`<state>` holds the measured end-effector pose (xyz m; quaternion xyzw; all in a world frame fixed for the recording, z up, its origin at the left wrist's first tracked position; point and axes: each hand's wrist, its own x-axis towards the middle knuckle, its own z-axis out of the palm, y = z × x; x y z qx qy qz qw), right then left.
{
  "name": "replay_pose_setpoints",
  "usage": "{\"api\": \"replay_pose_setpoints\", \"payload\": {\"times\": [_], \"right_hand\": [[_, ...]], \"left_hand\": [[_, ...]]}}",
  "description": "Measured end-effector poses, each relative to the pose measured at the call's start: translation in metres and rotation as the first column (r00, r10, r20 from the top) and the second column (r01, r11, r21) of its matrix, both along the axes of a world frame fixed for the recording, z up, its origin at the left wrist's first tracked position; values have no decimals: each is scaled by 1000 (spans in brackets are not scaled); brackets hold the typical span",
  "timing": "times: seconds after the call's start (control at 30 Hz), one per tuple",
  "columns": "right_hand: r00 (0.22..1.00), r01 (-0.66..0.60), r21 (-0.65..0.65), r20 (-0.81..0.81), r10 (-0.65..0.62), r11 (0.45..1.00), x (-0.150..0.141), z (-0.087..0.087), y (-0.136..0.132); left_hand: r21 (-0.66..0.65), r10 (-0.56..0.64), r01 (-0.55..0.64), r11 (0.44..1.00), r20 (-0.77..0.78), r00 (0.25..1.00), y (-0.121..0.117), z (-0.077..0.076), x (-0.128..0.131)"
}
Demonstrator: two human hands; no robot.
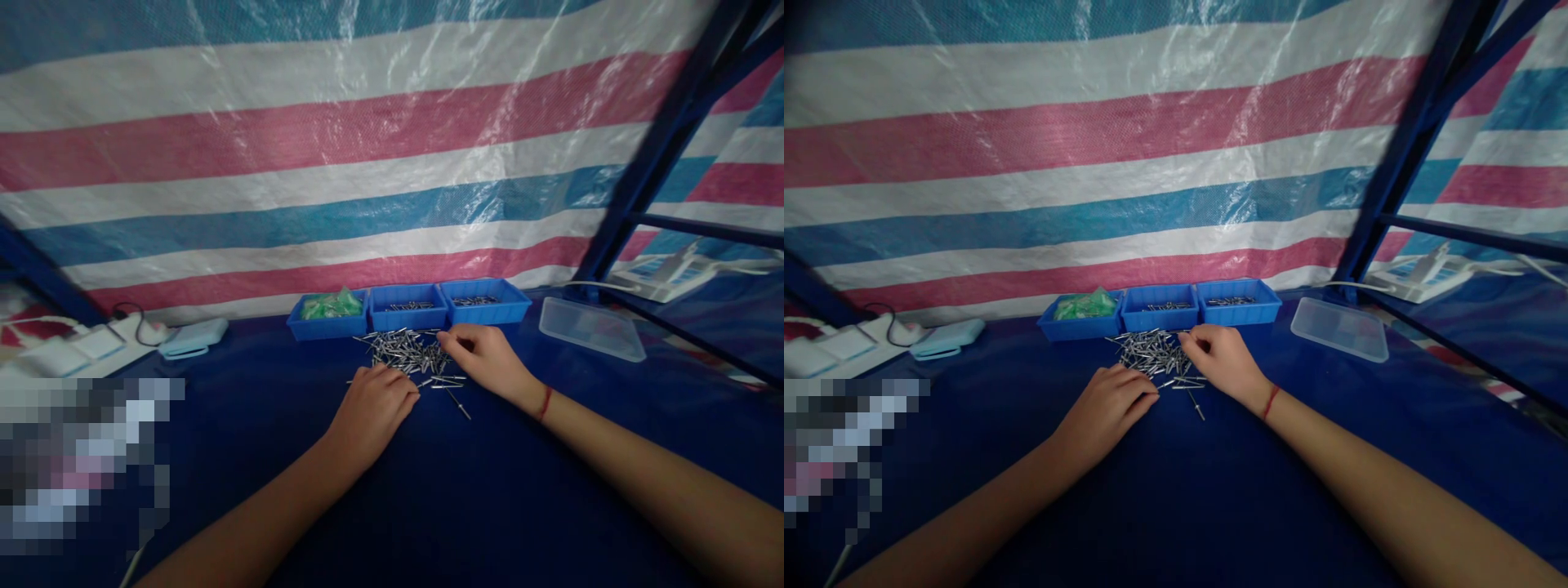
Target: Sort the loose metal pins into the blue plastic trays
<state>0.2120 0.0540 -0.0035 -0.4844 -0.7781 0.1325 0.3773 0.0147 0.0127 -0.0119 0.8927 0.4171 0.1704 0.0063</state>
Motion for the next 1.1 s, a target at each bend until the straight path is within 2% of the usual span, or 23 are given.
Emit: {"api": "replay_pose_setpoints", "payload": {"times": [0.13, 0.2, 0.3, 0.37, 0.43, 0.57, 0.73, 0.93, 1.1], "right_hand": [[992, -100, 80, 80, 94, 992, -5, 1, -6], [976, -200, 86, 104, 191, 976, -6, 2, -9], [916, -374, 119, 205, 346, 920, -10, 5, -17], [875, -437, 148, 297, 382, 887, -14, 7, -22], [861, -442, 176, 358, 361, 880, -17, 8, -27], [904, -335, 217, 349, 247, 917, -20, 8, -31], [889, -348, 166, 371, 269, 923, -17, 9, -31], [929, -364, 88, 98, 356, 927, -20, 11, -32], [939, -344, 41, 8, 344, 938, -23, 11, -34]], "left_hand": [[2, 70, -70, 998, -46, 996, -1, -1, 1], [31, 81, -80, 996, -48, 996, -2, -2, 2], [80, 92, -94, 992, 33, 995, -2, -2, 1], [96, 88, -104, 990, 155, 984, -1, -3, -1], [82, 73, -103, 991, 310, 948, 1, -5, -3], [2, 71, -84, 997, 515, 854, 3, -7, -3], [-36, 51, -37, 999, 592, 804, 0, -4, 0], [-58, 49, -15, 998, 639, 768, 0, -1, 0], [-47, 31, -2, 999, 616, 787, 1, 1, -2]]}}
